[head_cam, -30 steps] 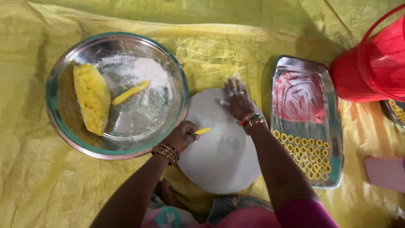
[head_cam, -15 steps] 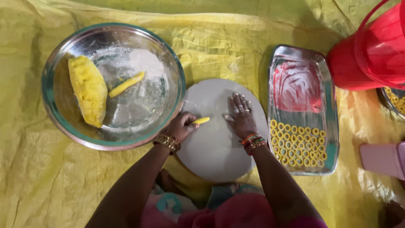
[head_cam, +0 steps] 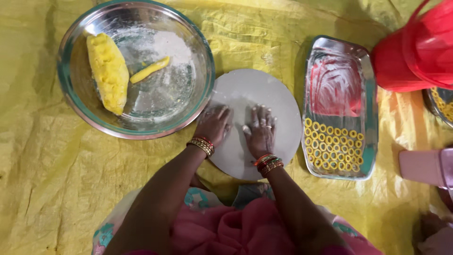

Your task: The person rolls small pieces of yellow dough into thin ropes on a floured board, then joins the ends to form rings and places them on a metal tray. The process is repeated multiple times with consistent hand movements.

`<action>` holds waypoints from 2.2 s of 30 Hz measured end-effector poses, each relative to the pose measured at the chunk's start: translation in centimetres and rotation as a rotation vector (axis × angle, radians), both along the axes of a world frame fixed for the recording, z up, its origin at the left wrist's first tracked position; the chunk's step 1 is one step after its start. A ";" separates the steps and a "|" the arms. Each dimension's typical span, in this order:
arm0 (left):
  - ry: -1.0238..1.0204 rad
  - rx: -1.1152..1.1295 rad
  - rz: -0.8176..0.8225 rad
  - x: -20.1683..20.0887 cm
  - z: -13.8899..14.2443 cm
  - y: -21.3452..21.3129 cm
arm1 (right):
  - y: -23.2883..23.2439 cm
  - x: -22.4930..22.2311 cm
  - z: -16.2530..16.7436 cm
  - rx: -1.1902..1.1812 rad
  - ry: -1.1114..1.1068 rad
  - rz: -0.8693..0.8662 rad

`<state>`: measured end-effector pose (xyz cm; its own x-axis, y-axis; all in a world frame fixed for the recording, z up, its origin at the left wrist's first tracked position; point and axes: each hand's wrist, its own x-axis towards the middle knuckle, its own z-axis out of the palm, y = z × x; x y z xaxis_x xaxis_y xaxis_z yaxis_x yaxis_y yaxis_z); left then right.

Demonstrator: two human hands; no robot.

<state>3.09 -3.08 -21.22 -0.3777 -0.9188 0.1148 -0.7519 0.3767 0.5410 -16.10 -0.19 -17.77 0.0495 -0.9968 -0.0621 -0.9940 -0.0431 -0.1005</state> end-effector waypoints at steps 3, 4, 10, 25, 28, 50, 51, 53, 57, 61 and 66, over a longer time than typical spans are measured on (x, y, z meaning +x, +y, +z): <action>-0.132 0.054 -0.066 1.0 1.0 1.0 | -2.3 -1.0 0.7 0.065 0.065 0.022; -0.168 0.065 -0.079 0.9 1.4 1.2 | -3.8 -1.8 1.1 0.039 0.106 0.010; -0.192 0.109 -0.072 0.7 2.2 1.2 | -8.1 -4.2 1.9 -0.033 0.108 -0.021; -0.176 0.098 -0.060 0.9 2.7 0.9 | -8.2 -1.5 2.3 0.028 0.092 -0.087; -0.156 0.096 -0.062 0.9 2.8 0.9 | -5.0 0.8 1.2 0.106 0.155 0.109; -0.214 0.114 -0.035 0.3 2.3 0.5 | -1.6 0.6 0.9 0.040 -0.195 0.113; -0.209 0.141 -0.010 0.0 2.3 0.6 | -2.1 -0.9 1.3 -0.019 -0.354 -0.034; -0.202 0.167 0.029 -0.5 2.2 1.1 | -3.1 -4.0 2.0 -0.177 -0.650 -0.324; -0.184 0.117 0.071 -1.0 2.4 1.4 | -3.2 -5.0 1.5 -0.076 -0.595 -0.528; -0.176 0.132 0.074 -0.8 2.8 1.5 | -2.6 -0.5 0.1 -0.055 -0.092 -0.337; -0.175 0.165 0.065 -0.7 3.2 1.7 | -6.1 -0.6 1.4 -0.114 -0.025 -0.318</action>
<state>2.39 -1.41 -18.01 -0.3178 -0.9428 -0.1010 -0.8596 0.2415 0.4503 -16.70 -6.30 -16.38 -0.2645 -0.9632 0.0482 -0.9569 0.2560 -0.1371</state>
